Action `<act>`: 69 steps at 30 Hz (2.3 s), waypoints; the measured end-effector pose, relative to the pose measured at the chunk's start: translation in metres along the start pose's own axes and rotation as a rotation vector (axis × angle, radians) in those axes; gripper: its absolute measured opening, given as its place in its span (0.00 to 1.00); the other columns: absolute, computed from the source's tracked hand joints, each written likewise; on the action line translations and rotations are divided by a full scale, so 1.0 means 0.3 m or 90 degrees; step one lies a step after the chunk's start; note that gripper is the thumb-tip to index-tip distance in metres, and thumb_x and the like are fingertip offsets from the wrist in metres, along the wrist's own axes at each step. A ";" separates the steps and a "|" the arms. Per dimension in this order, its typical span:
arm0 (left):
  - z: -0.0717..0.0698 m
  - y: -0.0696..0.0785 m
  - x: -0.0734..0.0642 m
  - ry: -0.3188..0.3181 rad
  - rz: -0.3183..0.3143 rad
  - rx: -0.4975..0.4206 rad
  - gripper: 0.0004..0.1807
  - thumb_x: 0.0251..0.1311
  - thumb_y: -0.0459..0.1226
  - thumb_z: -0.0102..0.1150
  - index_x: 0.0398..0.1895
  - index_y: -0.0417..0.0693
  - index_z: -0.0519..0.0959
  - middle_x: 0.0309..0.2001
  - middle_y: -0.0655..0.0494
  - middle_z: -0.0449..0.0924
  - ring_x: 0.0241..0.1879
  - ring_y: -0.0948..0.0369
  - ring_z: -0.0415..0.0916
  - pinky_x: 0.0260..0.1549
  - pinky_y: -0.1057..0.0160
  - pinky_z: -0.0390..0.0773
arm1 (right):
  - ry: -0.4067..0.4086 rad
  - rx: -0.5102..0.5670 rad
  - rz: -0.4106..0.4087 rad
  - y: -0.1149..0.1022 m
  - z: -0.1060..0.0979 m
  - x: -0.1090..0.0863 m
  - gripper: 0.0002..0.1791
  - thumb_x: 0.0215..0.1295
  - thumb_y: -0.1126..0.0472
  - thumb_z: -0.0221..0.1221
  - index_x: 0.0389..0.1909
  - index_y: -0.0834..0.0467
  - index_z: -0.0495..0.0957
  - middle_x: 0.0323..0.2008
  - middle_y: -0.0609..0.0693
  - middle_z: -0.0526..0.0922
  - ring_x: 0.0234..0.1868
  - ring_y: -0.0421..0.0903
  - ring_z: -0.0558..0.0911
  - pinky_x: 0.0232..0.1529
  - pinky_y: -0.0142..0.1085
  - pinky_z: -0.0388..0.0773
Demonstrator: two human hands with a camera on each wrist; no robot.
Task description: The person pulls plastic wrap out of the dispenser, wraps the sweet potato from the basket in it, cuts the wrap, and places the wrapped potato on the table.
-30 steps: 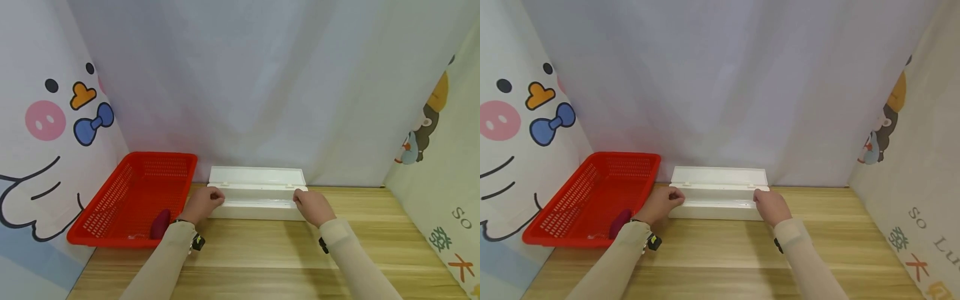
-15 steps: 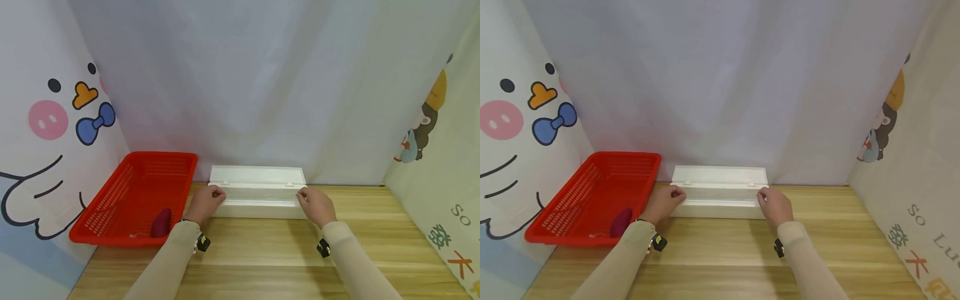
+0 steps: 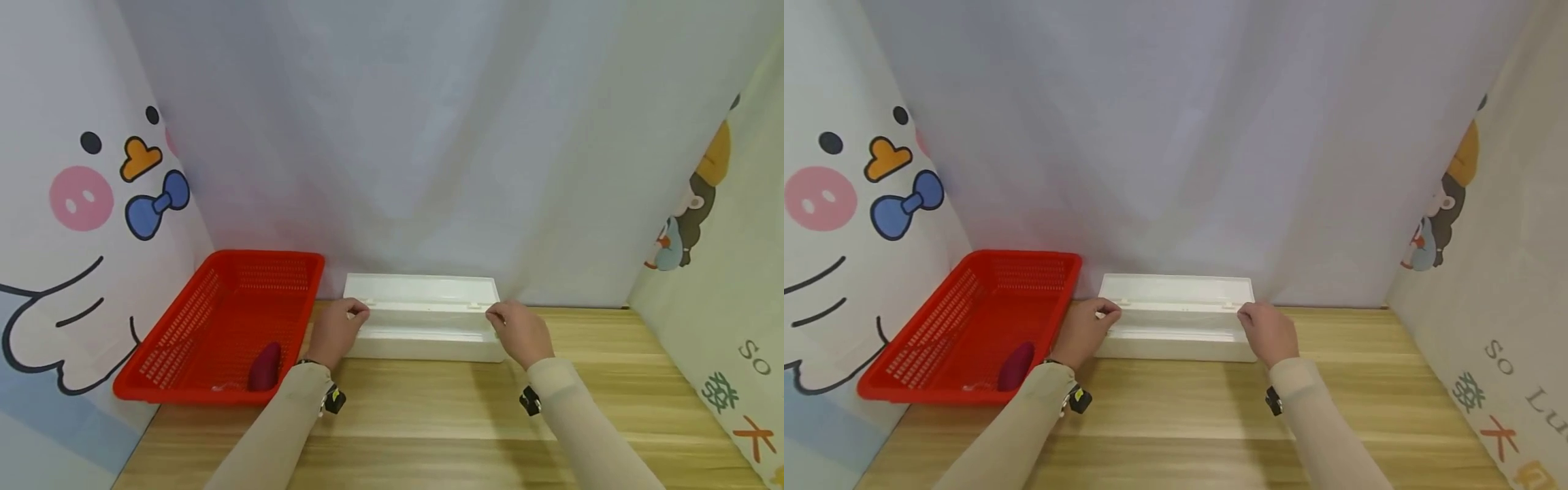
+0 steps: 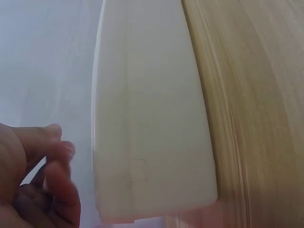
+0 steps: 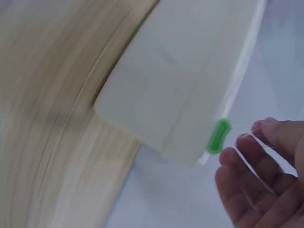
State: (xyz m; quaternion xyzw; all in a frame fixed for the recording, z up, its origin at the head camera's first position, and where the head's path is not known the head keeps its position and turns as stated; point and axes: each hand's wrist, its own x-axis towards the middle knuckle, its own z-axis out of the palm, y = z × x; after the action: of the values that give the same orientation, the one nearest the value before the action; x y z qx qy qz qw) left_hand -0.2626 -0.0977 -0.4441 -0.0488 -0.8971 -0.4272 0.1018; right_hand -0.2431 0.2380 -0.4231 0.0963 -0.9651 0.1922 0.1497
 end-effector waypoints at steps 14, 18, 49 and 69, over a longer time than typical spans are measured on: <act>-0.037 0.023 0.018 0.016 -0.011 -0.032 0.09 0.62 0.44 0.60 0.40 0.53 0.84 0.32 0.54 0.83 0.25 0.61 0.74 0.21 0.62 0.73 | -0.025 0.157 0.119 -0.011 -0.042 0.017 0.17 0.70 0.49 0.52 0.46 0.57 0.82 0.42 0.54 0.84 0.40 0.50 0.81 0.41 0.47 0.76; -0.043 0.030 0.029 0.024 -0.009 -0.050 0.08 0.62 0.45 0.59 0.39 0.54 0.83 0.33 0.53 0.82 0.26 0.61 0.74 0.22 0.62 0.73 | -0.010 0.193 0.136 -0.015 -0.044 0.025 0.19 0.70 0.47 0.51 0.47 0.57 0.80 0.45 0.54 0.83 0.46 0.53 0.80 0.46 0.49 0.76; -0.097 0.092 0.031 0.062 0.040 -0.110 0.09 0.66 0.43 0.54 0.42 0.51 0.80 0.34 0.58 0.80 0.27 0.61 0.76 0.25 0.60 0.76 | -0.008 0.501 0.149 -0.018 -0.069 0.072 0.21 0.69 0.49 0.53 0.45 0.64 0.76 0.39 0.64 0.80 0.35 0.50 0.85 0.36 0.39 0.82; -0.125 0.118 0.045 0.091 0.057 -0.131 0.10 0.65 0.45 0.54 0.43 0.53 0.79 0.35 0.59 0.80 0.29 0.60 0.76 0.25 0.61 0.77 | 0.096 0.473 0.118 -0.058 -0.095 0.090 0.20 0.68 0.47 0.52 0.43 0.61 0.77 0.37 0.60 0.81 0.33 0.45 0.84 0.34 0.34 0.81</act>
State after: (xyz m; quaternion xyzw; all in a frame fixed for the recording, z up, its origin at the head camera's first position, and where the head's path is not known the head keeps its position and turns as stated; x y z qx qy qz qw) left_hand -0.2645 -0.1045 -0.3914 -0.0684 -0.8358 -0.5146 0.1789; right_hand -0.2569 0.2300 -0.3832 0.0421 -0.8206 0.5477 0.1576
